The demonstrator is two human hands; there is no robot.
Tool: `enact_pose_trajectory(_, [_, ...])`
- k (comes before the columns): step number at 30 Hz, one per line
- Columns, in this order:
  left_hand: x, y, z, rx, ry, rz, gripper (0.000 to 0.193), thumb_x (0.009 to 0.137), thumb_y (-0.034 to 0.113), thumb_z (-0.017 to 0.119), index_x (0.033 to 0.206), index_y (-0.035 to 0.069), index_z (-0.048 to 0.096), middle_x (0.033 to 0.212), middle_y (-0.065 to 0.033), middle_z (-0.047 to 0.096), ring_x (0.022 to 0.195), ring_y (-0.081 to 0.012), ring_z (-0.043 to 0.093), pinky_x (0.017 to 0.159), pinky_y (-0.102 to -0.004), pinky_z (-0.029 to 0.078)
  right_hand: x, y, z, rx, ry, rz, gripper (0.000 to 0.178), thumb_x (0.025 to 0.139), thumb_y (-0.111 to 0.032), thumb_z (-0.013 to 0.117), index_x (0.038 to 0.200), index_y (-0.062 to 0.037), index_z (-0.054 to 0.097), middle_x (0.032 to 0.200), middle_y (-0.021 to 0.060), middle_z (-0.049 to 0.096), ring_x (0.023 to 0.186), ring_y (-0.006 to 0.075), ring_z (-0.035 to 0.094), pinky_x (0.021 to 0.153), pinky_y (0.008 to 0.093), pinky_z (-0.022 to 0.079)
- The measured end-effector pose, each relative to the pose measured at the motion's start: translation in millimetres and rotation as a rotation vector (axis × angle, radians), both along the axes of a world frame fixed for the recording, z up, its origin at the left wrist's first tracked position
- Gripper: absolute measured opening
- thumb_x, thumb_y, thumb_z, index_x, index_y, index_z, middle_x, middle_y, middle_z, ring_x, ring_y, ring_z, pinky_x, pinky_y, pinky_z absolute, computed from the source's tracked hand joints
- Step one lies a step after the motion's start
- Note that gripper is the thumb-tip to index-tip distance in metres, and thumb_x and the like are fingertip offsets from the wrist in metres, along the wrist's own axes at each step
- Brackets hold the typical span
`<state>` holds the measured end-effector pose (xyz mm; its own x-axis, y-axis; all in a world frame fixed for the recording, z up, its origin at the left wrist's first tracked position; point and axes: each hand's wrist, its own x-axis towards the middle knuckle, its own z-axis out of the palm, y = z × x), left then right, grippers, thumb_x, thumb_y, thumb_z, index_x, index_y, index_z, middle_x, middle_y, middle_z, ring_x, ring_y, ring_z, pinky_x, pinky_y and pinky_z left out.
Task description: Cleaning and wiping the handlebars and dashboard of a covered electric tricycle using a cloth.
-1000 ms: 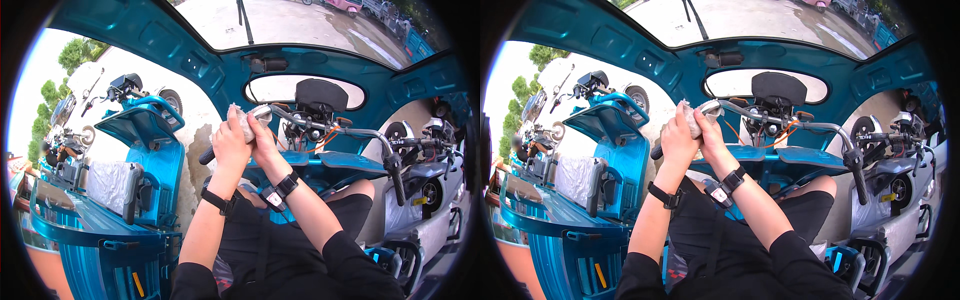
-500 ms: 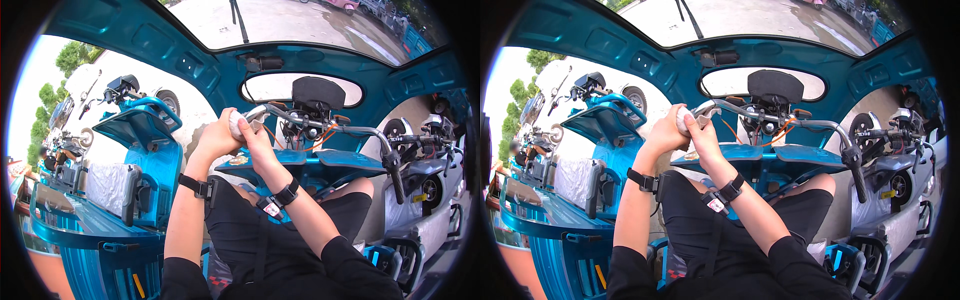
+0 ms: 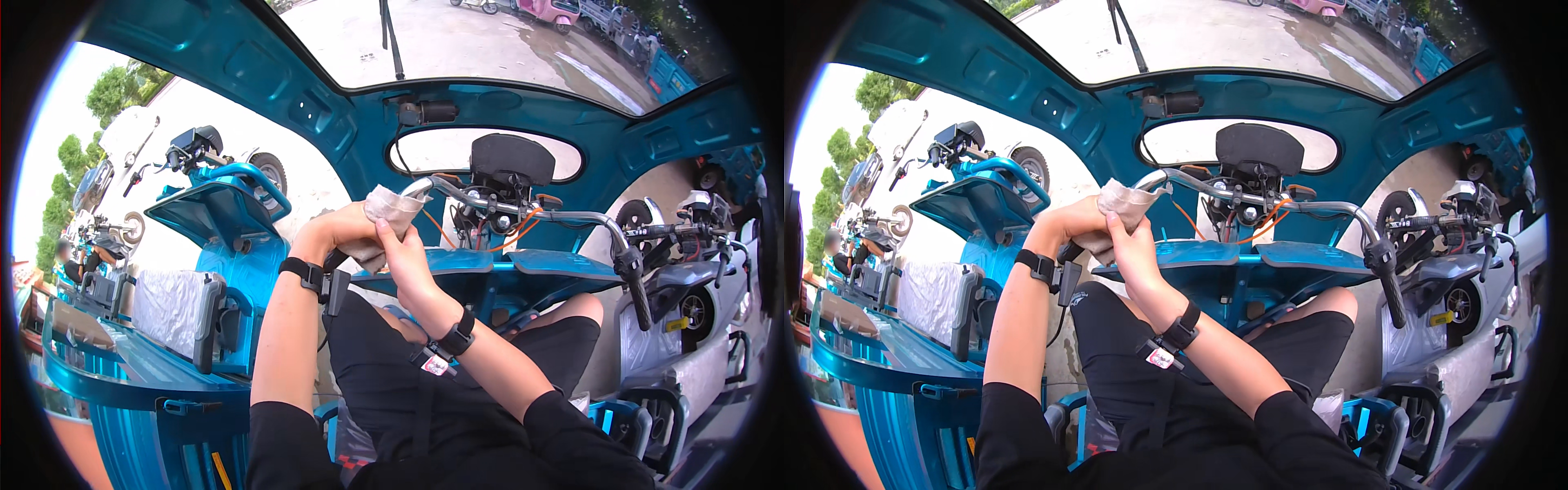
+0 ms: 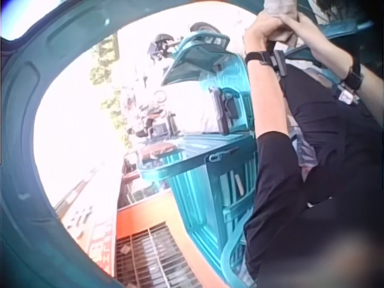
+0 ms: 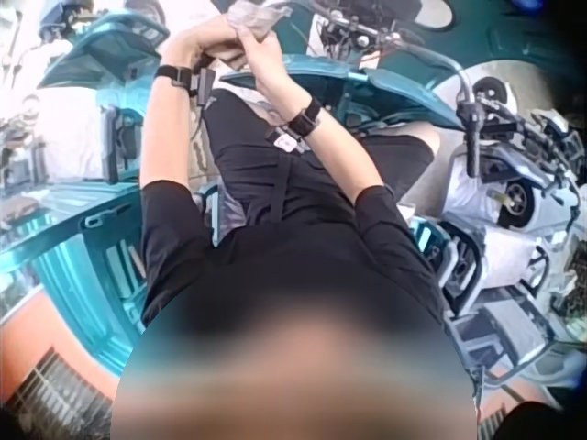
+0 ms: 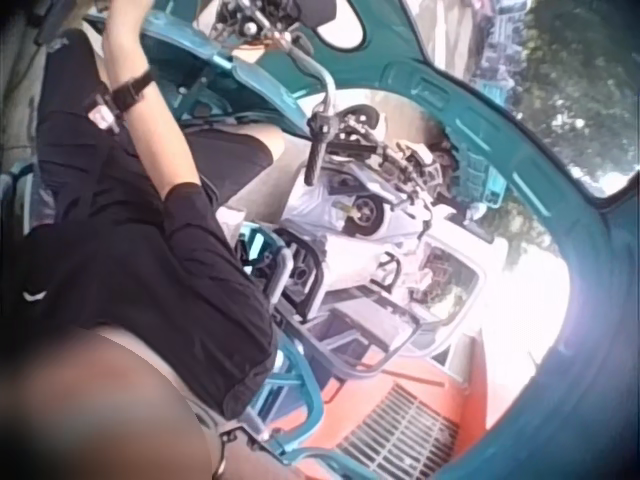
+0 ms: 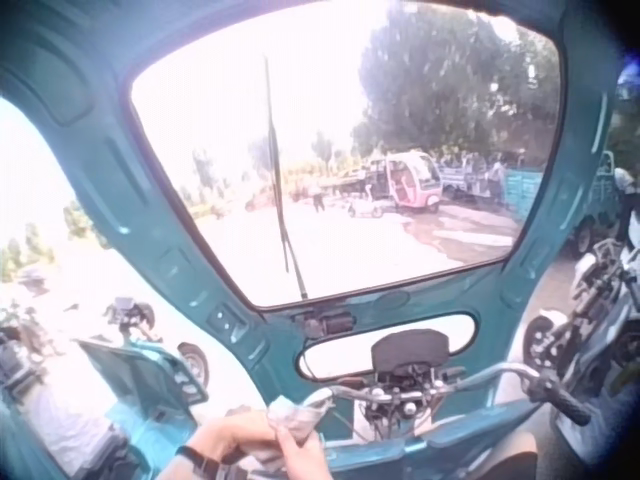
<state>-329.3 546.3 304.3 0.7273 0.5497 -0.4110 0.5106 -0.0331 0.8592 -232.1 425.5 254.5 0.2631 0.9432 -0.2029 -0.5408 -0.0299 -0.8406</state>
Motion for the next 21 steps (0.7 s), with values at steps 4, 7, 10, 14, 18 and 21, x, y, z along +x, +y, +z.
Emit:
enact_pose_trajectory(4, [-9, -16, -16, 0.449, 0.214, 0.177, 0.055, 0.081, 0.032, 0.081, 0.125, 0.004, 0.062, 0.102, -0.0187, 0.075, 0.092, -0.0297, 0.075, 0.083, -0.0430, 0.058, -4, 1, -5, -0.033, 0.012, 0.039, 0.054, 0.105, -0.040, 0.060, 0.141, -0.0008, 0.050, 0.136, 0.0116, 0.062, 0.121, 0.0182, 0.057, 0.102, 0.0370, 0.044])
enact_pose_trajectory(7, [-14, -51, -12, 0.756, 0.512, 0.284, 0.063, 0.082, 0.035, 0.082, 0.128, 0.004, 0.053, 0.103, -0.0230, 0.075, 0.096, -0.0428, 0.073, 0.079, -0.0511, 0.057, -8, 0, -19, -0.164, -0.050, 0.198, 0.038, 0.105, -0.031, 0.053, 0.123, 0.0000, 0.065, 0.110, 0.0047, 0.068, 0.092, 0.0100, 0.057, 0.081, 0.0291, 0.044])
enact_pose_trajectory(10, [-54, -75, -49, 1.049, 0.459, 0.371, 0.056, 0.085, 0.031, 0.080, 0.127, 0.006, 0.052, 0.098, -0.0219, 0.074, 0.094, -0.0432, 0.073, 0.076, -0.0509, 0.057, -38, -4, -36, -0.008, -0.011, 0.291, 0.043, 0.103, -0.025, 0.054, 0.139, -0.0010, 0.059, 0.129, 0.0086, 0.066, 0.116, 0.0161, 0.060, 0.100, 0.0323, 0.045])
enact_pose_trajectory(14, [-74, -92, -91, 1.116, 0.190, 0.652, 0.049, 0.091, 0.025, 0.075, 0.131, 0.008, 0.051, 0.104, -0.0224, 0.073, 0.097, -0.0428, 0.072, 0.076, -0.0487, 0.056, -59, -2, -38, 0.045, -0.040, 0.284, 0.044, 0.099, -0.019, 0.057, 0.138, 0.0013, 0.058, 0.136, 0.0159, 0.064, 0.126, 0.0209, 0.058, 0.106, 0.0365, 0.045])
enact_pose_trajectory(18, [-110, -86, -184, 0.812, 0.030, 0.738, 0.047, 0.096, 0.026, 0.068, 0.135, 0.007, 0.049, 0.099, -0.0219, 0.073, 0.095, -0.0401, 0.072, 0.077, -0.0479, 0.055, -81, -4, -67, 0.105, -0.471, 0.385, 0.045, 0.094, -0.015, 0.062, 0.134, 0.0044, 0.055, 0.134, 0.0219, 0.060, 0.127, 0.0287, 0.059, 0.107, 0.0407, 0.046])
enact_pose_trajectory(21, [-100, -81, -166, 0.636, 0.163, 0.598, 0.047, 0.099, 0.012, 0.063, 0.143, 0.004, 0.046, 0.117, -0.0103, 0.071, 0.104, -0.0181, 0.067, 0.091, -0.0369, 0.054, -67, -11, -61, 0.106, -0.665, 0.327, 0.048, 0.095, -0.013, 0.061, 0.139, 0.0045, 0.050, 0.139, 0.0220, 0.054, 0.131, 0.0330, 0.056, 0.112, 0.0415, 0.043])
